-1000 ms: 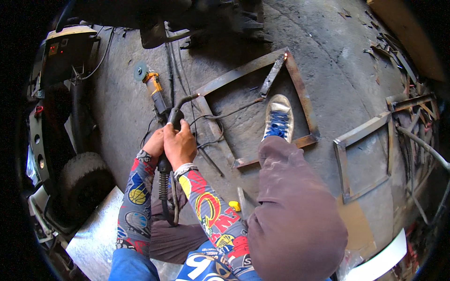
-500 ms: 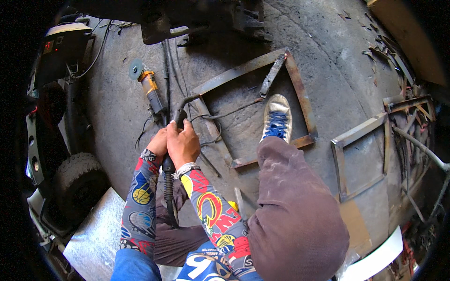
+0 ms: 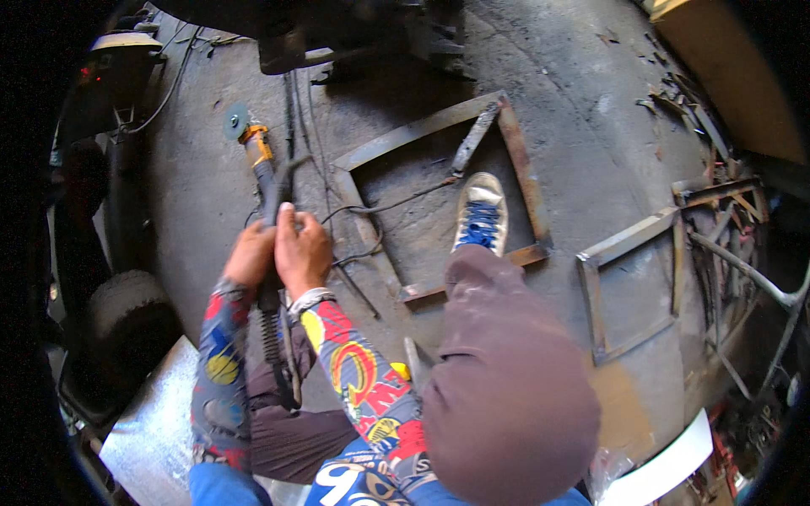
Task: The person uses an angle grinder to cut and smooth a metal bar, then positions it onto a rectangular metal frame. They use a hammer to adjust the fit and then weld the bar to the frame using a welding torch, creating bright sparks.
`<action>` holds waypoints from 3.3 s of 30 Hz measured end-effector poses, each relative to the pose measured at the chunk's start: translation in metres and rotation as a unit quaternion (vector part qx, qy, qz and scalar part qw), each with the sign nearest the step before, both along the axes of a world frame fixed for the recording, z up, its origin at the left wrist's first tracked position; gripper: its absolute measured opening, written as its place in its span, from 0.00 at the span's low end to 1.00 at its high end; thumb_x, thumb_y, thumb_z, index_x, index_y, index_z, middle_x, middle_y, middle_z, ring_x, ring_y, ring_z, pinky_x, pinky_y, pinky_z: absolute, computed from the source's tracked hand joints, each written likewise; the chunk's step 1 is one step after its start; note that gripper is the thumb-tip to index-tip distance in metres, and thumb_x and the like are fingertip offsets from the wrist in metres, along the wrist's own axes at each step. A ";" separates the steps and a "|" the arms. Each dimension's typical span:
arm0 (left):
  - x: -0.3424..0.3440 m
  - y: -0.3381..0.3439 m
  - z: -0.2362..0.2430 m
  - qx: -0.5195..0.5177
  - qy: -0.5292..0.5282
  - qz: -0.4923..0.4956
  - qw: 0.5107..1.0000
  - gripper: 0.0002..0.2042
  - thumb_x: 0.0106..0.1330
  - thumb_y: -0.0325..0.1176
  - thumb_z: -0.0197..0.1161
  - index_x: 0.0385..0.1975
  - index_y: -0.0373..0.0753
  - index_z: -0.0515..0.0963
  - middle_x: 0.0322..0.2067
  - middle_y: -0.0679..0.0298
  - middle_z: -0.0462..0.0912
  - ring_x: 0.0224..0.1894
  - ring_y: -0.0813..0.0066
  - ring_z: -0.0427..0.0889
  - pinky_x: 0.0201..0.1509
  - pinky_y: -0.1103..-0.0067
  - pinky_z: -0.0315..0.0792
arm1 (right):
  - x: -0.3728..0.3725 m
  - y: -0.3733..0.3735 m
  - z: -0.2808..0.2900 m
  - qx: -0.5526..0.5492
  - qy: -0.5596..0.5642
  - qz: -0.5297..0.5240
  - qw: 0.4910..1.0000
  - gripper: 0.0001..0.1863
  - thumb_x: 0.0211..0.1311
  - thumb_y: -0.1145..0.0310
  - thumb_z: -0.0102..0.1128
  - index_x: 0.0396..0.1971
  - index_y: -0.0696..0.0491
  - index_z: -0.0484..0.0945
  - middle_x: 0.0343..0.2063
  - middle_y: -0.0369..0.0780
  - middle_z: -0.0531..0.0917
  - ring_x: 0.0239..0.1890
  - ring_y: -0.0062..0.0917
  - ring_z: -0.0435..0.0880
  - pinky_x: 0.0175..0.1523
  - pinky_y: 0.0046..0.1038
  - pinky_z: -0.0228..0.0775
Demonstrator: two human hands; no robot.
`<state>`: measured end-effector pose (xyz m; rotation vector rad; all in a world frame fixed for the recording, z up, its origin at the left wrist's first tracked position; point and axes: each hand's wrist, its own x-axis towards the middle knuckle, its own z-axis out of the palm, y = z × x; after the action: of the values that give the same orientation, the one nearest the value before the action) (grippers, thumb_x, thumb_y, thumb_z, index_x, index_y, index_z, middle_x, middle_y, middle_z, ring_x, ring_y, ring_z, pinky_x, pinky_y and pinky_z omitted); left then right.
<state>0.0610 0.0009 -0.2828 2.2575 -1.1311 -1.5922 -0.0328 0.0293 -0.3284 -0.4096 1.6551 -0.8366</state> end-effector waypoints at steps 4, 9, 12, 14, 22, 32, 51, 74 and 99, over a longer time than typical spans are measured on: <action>0.017 0.026 0.135 -0.105 -0.039 0.101 0.989 0.14 0.71 0.46 0.62 0.43 0.44 0.70 0.21 0.67 0.73 0.14 0.79 0.72 0.15 0.82 0.69 | -0.018 -0.014 -0.005 -0.091 -0.067 -0.174 0.978 0.18 0.75 0.54 0.57 0.38 0.57 0.79 0.28 0.36 0.81 0.35 0.19 0.80 0.39 0.26 0.72; 0.063 0.106 0.225 -0.238 0.087 0.255 0.933 0.29 0.80 0.49 0.50 0.70 0.33 0.60 0.18 0.69 0.71 0.10 0.84 0.70 0.12 0.85 0.70 | -0.127 -0.039 -0.053 -0.058 0.254 -0.295 0.919 0.30 0.70 0.50 0.60 0.58 0.61 0.73 0.53 0.52 0.78 0.60 0.42 0.75 0.62 0.43 0.69; 0.089 0.137 0.206 -0.273 0.172 0.349 0.880 0.29 0.81 0.49 0.47 0.70 0.32 0.62 0.17 0.69 0.70 0.09 0.85 0.67 0.12 0.85 0.68 | -0.202 -0.052 -0.095 0.121 0.312 -0.245 0.910 0.43 0.60 0.45 0.70 0.62 0.66 0.72 0.59 0.56 0.78 0.64 0.42 0.75 0.69 0.43 0.63; 0.103 0.143 0.186 -0.235 0.167 0.440 0.851 0.28 0.81 0.49 0.48 0.68 0.32 0.65 0.18 0.70 0.70 0.10 0.85 0.67 0.13 0.86 0.67 | -0.232 -0.054 -0.127 0.020 0.019 -0.255 0.966 0.47 0.55 0.46 0.75 0.66 0.65 0.70 0.65 0.57 0.74 0.67 0.41 0.73 0.70 0.42 0.63; 0.121 0.160 0.178 -0.252 0.133 0.377 0.881 0.18 0.83 0.47 0.47 0.38 0.37 0.69 0.23 0.68 0.72 0.14 0.86 0.73 0.19 0.84 0.75 | -0.246 -0.076 -0.202 0.218 -0.036 -0.062 0.973 0.23 0.60 0.53 0.71 0.52 0.43 0.75 0.39 0.41 0.78 0.38 0.37 0.77 0.57 0.48 0.65; 0.132 0.174 0.179 -0.289 0.069 0.355 0.887 0.18 0.84 0.46 0.44 0.36 0.37 0.67 0.22 0.68 0.71 0.14 0.88 0.74 0.20 0.87 0.78 | -0.269 -0.075 -0.205 0.172 -0.064 -0.023 0.983 0.06 0.51 0.65 0.62 0.27 0.48 0.74 0.25 0.38 0.79 0.27 0.32 0.78 0.35 0.39 0.65; 0.136 0.198 0.193 -0.372 0.170 0.260 0.875 0.23 0.83 0.43 0.46 0.71 0.38 0.63 0.35 0.64 0.74 0.23 0.88 0.76 0.27 0.87 0.78 | -0.180 0.030 -0.107 0.012 0.096 0.272 0.957 0.10 0.50 0.64 0.65 0.30 0.54 0.79 0.26 0.36 0.79 0.26 0.24 0.77 0.29 0.35 0.74; 0.188 0.237 0.209 -0.368 0.148 0.314 0.862 0.21 0.78 0.49 0.55 0.56 0.37 0.69 0.28 0.67 0.78 0.20 0.86 0.79 0.24 0.86 0.77 | -0.106 -0.002 0.028 -0.230 0.442 0.866 0.043 0.32 0.50 0.65 0.67 0.60 0.42 0.77 0.53 0.39 0.81 0.59 0.35 0.79 0.63 0.46 0.68; 0.203 0.224 0.191 -0.255 0.216 0.195 0.922 0.14 0.72 0.35 0.66 0.46 0.37 0.67 0.25 0.66 0.80 0.24 0.77 0.82 0.37 0.85 0.79 | -0.104 0.085 -0.142 -0.151 0.424 0.891 0.057 0.15 0.71 0.60 0.52 0.48 0.44 0.86 0.50 0.38 0.85 0.58 0.31 0.79 0.57 0.43 0.63</action>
<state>0.2641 0.2249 -0.0918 1.5686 -0.7925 -1.3396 -0.1365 0.1146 -0.4704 -2.7236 0.2372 1.4400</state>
